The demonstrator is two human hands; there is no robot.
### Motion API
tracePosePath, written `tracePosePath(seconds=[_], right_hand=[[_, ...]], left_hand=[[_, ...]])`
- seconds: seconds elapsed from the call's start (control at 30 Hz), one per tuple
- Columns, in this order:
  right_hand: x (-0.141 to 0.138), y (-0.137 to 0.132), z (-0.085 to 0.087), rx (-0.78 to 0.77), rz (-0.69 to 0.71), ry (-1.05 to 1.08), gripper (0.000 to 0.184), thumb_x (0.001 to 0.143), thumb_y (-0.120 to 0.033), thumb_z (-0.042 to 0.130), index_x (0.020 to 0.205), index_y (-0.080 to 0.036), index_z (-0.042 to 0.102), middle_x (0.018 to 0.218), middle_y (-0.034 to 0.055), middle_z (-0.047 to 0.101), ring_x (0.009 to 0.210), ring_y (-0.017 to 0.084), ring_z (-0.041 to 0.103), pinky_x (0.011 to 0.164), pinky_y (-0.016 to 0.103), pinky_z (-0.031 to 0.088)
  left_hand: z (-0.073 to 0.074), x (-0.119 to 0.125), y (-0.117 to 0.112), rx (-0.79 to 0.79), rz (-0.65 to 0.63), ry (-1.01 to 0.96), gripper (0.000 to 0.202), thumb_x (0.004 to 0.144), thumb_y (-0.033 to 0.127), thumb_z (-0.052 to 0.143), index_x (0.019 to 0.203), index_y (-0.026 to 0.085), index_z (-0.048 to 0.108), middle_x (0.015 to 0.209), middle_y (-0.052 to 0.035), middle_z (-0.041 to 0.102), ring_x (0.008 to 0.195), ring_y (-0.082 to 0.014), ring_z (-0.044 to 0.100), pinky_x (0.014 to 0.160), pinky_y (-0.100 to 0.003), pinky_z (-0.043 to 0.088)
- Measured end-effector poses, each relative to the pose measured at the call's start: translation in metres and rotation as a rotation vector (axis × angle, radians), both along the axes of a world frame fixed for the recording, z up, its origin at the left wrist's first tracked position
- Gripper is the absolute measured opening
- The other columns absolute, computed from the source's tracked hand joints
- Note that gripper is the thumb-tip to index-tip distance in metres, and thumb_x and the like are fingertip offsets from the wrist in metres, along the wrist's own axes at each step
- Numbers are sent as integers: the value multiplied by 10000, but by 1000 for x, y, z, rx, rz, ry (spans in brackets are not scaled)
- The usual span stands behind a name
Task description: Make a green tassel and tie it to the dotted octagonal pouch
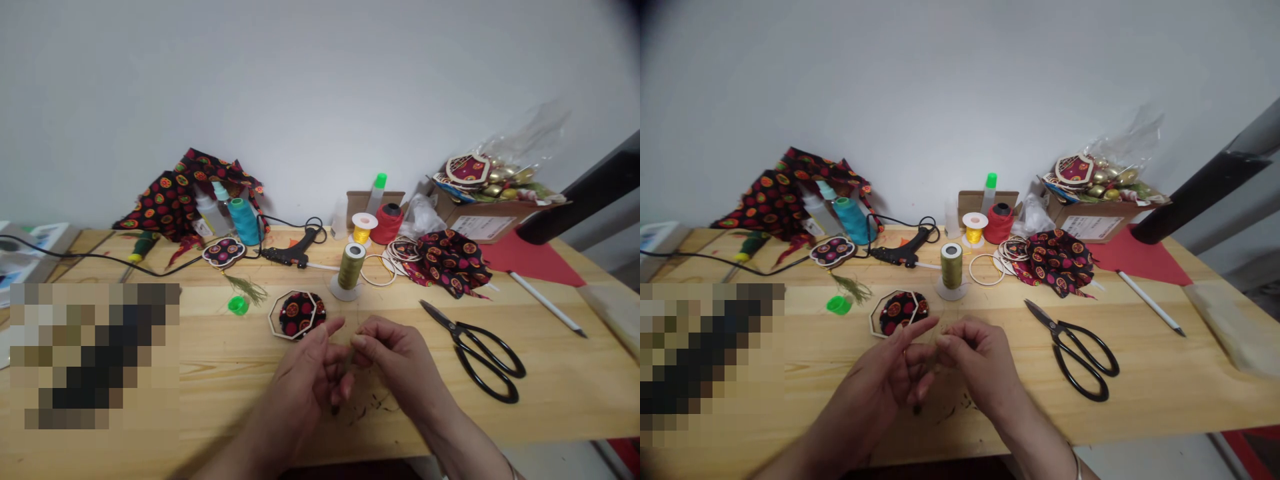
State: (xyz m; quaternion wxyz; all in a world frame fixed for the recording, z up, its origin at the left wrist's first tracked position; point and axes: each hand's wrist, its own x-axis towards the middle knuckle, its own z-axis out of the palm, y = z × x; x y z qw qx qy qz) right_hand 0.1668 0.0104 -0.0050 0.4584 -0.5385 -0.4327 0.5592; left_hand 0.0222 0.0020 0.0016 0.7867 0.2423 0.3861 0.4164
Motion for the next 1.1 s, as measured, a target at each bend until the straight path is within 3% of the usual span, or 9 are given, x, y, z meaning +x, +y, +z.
tracePosePath(seconds=[0.07, 0.27, 0.53, 0.87, 1.1], right_hand=[[0, 1, 2, -11, -12, -40, 214, 654, -267, 661, 497, -154, 569, 486, -35, 511, 493, 98, 444, 508, 235, 367], [-1, 1, 7, -31, 1, -78, 199, 628, -263, 655, 479, -159, 575, 478, -32, 527, 501, 104, 457, 520, 240, 379], [0, 2, 9, -50, 19, -50, 202, 628, -257, 662, 467, -160, 588, 474, -31, 540, 505, 105, 471, 531, 240, 394], [0, 1, 8, -65, 78, -11, 228, 647, -258, 671, 456, -171, 582, 462, -27, 542, 493, 112, 471, 532, 257, 380], [1, 0, 9, -36, 106, -38, 230, 656, -238, 664, 451, -166, 590, 476, -20, 542, 511, 120, 489, 549, 264, 384]], left_hand=[[-2, -2, -3, 33, -7, 38, 640, 856, 501, 553, 1338, 103, 413, 782, -51, 662, 555, -121, 520, 524, -260, 330], [-1, -5, -5, 267, -157, 368, 565, 912, 324, 510, 1412, 114, 351, 552, 67, 501, 536, -122, 425, 570, -284, 314], [-4, -4, -4, 344, -198, 494, 584, 944, 326, 416, 1460, 105, 253, 571, 70, 474, 540, -131, 416, 575, -288, 330], [-4, -9, -11, 506, -227, 663, 581, 969, 320, 386, 1501, 196, 188, 640, 48, 479, 602, -152, 448, 641, -289, 366], [-5, -9, -11, 509, -163, 635, 593, 925, 293, 474, 1478, 193, 286, 618, 28, 543, 623, -179, 505, 656, -293, 390]])
